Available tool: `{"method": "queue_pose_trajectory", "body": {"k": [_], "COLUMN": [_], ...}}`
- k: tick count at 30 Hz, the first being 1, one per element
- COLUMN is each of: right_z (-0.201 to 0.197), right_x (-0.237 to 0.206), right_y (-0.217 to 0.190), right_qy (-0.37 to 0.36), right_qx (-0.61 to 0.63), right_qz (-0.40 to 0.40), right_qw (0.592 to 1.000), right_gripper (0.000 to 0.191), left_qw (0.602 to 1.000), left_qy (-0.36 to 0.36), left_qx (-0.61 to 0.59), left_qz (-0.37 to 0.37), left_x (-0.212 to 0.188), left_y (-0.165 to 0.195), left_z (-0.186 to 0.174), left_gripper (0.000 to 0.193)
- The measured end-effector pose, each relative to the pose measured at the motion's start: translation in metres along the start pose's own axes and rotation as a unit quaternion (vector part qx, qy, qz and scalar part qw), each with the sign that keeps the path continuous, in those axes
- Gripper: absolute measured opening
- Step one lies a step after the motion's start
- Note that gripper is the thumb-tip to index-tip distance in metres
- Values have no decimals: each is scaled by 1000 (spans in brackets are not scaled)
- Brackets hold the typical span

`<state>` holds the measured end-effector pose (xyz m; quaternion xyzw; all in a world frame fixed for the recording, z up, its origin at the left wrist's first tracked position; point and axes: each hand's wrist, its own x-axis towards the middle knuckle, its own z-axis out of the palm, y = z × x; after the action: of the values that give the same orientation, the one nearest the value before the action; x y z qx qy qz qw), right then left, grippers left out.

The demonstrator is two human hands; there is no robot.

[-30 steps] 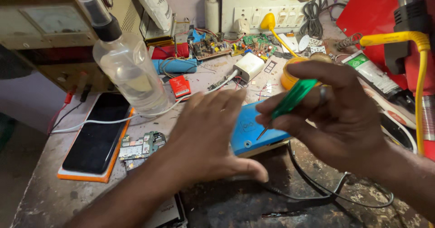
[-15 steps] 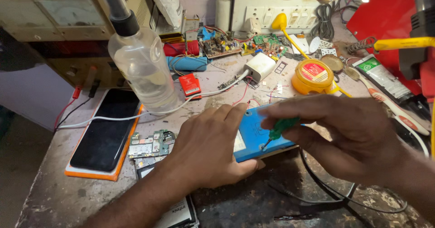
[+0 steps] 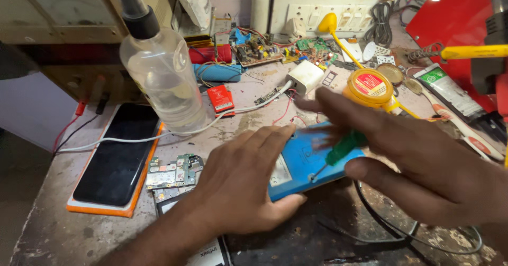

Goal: The person assembles a portable power bank by inserting a battery into a beige plastic housing, connecting a black power cable, and securing a blue back cover with a green screwdriver. The person tightens multiple screws around the perimeter of the cover to complete the assembly.

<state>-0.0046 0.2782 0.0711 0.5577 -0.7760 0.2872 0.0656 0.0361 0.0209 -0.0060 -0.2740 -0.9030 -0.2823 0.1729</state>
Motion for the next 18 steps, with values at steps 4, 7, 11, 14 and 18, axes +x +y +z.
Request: {"method": "queue_pose_trajectory", "body": {"k": [4,7,11,14,18], "right_z": [-4,-8,-5,0,-3], "right_x": [-1,2,5,2,-4], "right_y": [-2,-6,-6,-3,0], "right_qy": [-53,-55,-28,3,-65], "right_qx": [-155,-87,-21,-202,-91], "right_qz": [138,77,54,62,116], "right_qw": [977,992,998,977,987], "right_gripper": [69,72,67,73,71], "left_qw": [999,999,997,992,989], "left_qy": [-1,25,12,-19,-20], "left_qx": [-12,-23,-53,-90,-116], "left_qz": [-44,-33,-48,-92,-91], "left_x": [-3,-3,-2,4,7], "left_y": [13,13,7,2,1], "left_z": [6,6,0,-5,-6], "left_gripper": [94,87,78,71,64]}}
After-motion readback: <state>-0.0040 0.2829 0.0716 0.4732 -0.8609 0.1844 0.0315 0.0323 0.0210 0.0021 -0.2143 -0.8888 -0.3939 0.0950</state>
